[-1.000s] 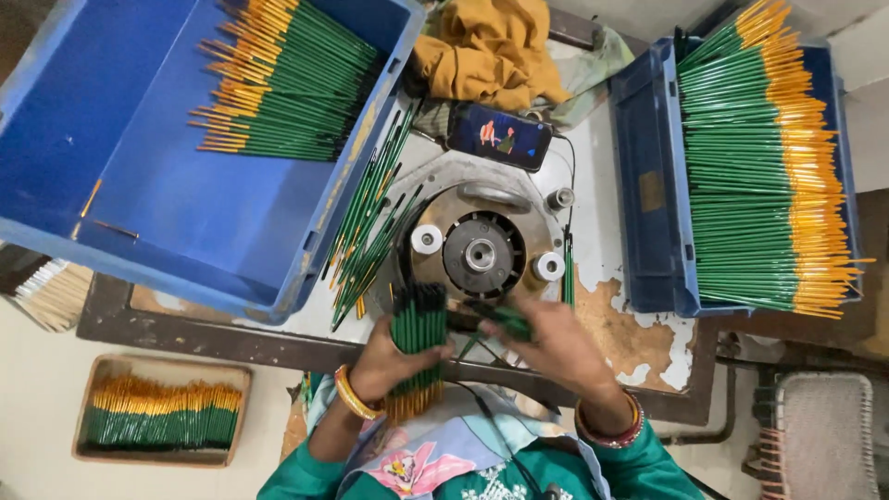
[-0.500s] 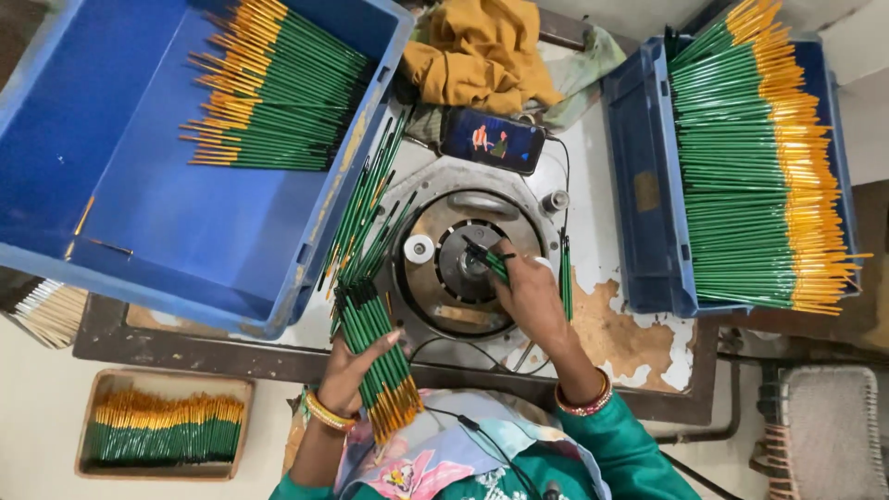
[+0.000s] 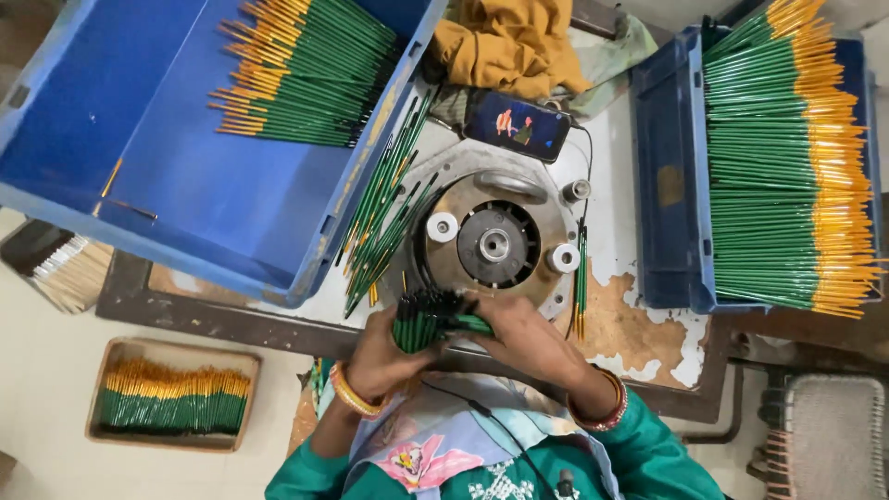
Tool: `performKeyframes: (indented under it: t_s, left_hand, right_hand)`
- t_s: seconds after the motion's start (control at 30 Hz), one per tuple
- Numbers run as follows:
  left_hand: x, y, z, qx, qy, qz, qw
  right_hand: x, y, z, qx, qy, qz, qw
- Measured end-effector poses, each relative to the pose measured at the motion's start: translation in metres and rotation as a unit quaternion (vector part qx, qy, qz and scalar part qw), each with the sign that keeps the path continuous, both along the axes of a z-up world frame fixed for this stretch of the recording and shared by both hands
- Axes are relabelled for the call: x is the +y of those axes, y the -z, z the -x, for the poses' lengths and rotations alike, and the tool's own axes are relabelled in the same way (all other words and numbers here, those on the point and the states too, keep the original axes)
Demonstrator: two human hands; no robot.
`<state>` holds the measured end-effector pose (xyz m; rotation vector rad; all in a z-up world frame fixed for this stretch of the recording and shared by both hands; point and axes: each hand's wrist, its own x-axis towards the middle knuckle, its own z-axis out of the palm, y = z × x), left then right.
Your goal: Feeding bundles of sticks into a machine for processing, likely incense manufacturing.
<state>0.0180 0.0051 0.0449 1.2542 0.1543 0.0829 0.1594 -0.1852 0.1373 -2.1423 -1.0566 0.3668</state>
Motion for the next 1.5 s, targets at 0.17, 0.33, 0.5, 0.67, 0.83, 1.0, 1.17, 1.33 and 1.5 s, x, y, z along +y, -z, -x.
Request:
performKeyframes:
  t_s: [0.17,0.33,0.5,0.67,0.83,1.0,1.17,1.33,1.5]
  left_hand:
    - [-0.005,0.042,0.009,0.063,0.007,0.032,0.997]
    - [-0.009,0.040,0.014,0.252,-0.077,0.411,0.873]
    - [-0.008,0.053,0.009,0.230,-0.107,0.295,0.921]
    - [-0.006,0.062,0.019,0.229,-0.110,0.280,0.926]
    - [-0.001,0.039,0.019,0.178,-0.083,0.241,0.951]
    - [0.003,0.042,0.010,0.139,-0.029,0.144,0.979]
    - [-0.004,0.003,-0.010,0.155,0.038,-0.014,0.987]
    - [-0.003,-0.022,-0.018,-0.075,0.005,-0.144,0.987]
    - [-0.012,0.049,0.001,0.129,0.008,0.091,0.987]
  right_hand:
    - [-0.039,-0.019,-0.018,0.082,0.224,0.037,0.970]
    - [-0.019,0.025,-0.037,-0.172,0.150,0.088,0.970]
    - [-0.019,0.067,-0.044,-0.158,0.127,0.114,0.972]
    - [-0.012,0.064,-0.049,-0.112,0.105,0.094,0.984]
    - [-0.001,0.044,-0.024,-0.099,0.160,0.088,0.978]
    - [0.005,0.041,-0.035,-0.108,0.193,0.002,0.975]
    - [-0.001,-0.004,-0.013,-0.007,0.176,-0.036,0.984]
    - [-0.026,0.021,-0.005,0.029,-0.098,0.158,0.982]
    - [-0.040,-0.008,-0.019,-0.008,0.104,0.024,0.994]
